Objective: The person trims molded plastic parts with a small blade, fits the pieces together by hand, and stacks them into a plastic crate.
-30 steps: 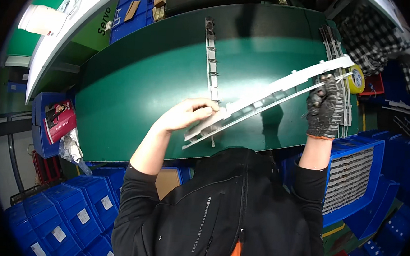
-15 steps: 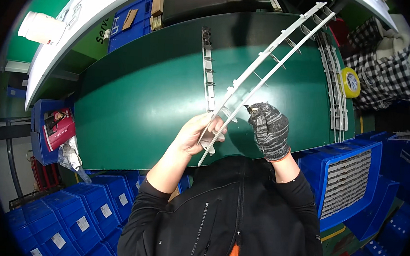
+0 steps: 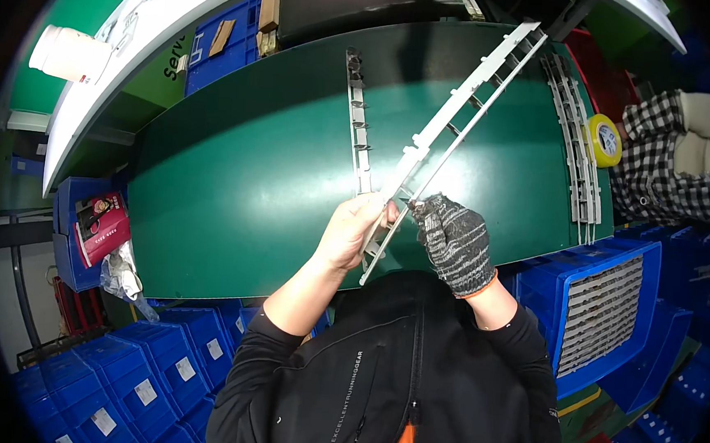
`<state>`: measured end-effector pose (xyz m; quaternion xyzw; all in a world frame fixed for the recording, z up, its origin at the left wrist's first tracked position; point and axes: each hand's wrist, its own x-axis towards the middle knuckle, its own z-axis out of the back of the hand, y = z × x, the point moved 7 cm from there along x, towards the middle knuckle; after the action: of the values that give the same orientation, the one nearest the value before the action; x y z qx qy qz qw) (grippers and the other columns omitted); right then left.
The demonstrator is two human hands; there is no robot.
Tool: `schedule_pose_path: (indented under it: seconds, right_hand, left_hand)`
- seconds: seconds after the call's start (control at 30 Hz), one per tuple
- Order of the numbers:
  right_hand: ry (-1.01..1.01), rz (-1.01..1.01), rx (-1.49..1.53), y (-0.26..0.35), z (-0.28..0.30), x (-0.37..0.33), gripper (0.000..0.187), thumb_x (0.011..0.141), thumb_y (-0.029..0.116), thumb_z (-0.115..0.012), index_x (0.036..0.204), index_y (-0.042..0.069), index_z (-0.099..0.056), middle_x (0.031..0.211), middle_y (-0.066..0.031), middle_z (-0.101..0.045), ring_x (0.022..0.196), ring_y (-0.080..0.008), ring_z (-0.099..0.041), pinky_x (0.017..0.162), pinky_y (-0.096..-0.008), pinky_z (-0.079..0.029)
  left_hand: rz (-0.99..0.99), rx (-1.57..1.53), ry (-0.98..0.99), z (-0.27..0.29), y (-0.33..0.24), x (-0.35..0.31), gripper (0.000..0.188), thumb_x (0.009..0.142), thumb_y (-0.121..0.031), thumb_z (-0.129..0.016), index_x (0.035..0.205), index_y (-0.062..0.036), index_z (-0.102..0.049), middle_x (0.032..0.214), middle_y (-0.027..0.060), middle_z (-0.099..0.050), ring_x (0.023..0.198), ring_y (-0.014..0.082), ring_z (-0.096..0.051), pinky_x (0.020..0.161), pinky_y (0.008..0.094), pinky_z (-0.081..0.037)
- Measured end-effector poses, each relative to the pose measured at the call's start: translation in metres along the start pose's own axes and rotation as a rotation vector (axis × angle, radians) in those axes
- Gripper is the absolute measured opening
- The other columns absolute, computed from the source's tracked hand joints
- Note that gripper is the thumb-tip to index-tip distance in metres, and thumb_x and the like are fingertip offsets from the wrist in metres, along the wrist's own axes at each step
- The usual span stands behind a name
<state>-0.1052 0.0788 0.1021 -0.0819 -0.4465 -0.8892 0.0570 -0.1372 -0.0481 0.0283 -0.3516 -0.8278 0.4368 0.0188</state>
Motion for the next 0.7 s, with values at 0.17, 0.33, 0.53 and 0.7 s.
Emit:
schedule_pose_path:
  seconds: [0.17,0.33,0.53,0.7]
  right_hand:
    - [-0.054,0.053,-0.128,0.000,-0.004,-0.001,0.013,0.080,0.013,-0.050,0.080,0.003,-0.057,0.073,-0.0139,-0.056,0.066,-0.0293,-0.056,0.058,-0.0391,-0.044]
    - [-0.066,0.135,-0.286,0.008,-0.005,-0.005,0.012,0.080,0.013,-0.048,0.080,0.003,-0.056,0.074,-0.0141,-0.057,0.066,-0.0302,-0.056,0.058,-0.0385,-0.045]
    - [0.384,-0.310,0.867,-0.018,-0.026,-0.020,0.016,0.084,0.017,-0.052,0.083,0.002,-0.058,0.074,-0.0079,-0.060,0.066,-0.0171,-0.057,0.058,-0.0286,-0.047]
    - [0.295,-0.515,1.250,-0.053,-0.028,-0.008,0.021,0.087,0.021,-0.051,0.084,0.001,-0.058,0.066,-0.0049,-0.058,0.054,-0.0078,-0.051,0.050,-0.0213,-0.044]
  left_hand:
    - [-0.133,0.169,-0.110,-0.005,-0.005,-0.001,0.023,0.088,-0.024,-0.052,0.082,-0.0016,-0.058,0.079,0.0015,-0.056,0.074,0.0080,-0.048,0.072,0.0226,-0.038]
    - [-0.172,0.218,-0.129,-0.006,-0.005,-0.001,0.022,0.088,-0.022,-0.052,0.081,-0.0019,-0.057,0.078,0.0010,-0.054,0.074,0.0078,-0.048,0.073,0.0228,-0.038]
    - [-0.178,0.510,-0.238,0.003,-0.006,-0.003,0.020,0.084,-0.018,-0.056,0.073,-0.0005,-0.057,0.075,0.0032,-0.054,0.072,0.0121,-0.049,0.065,0.0277,-0.039]
    - [-0.682,1.268,-0.393,-0.009,-0.012,-0.009,0.012,0.076,-0.010,-0.059,0.068,-0.0011,-0.056,0.072,0.0102,-0.053,0.068,0.0287,-0.049,0.064,0.0365,-0.039]
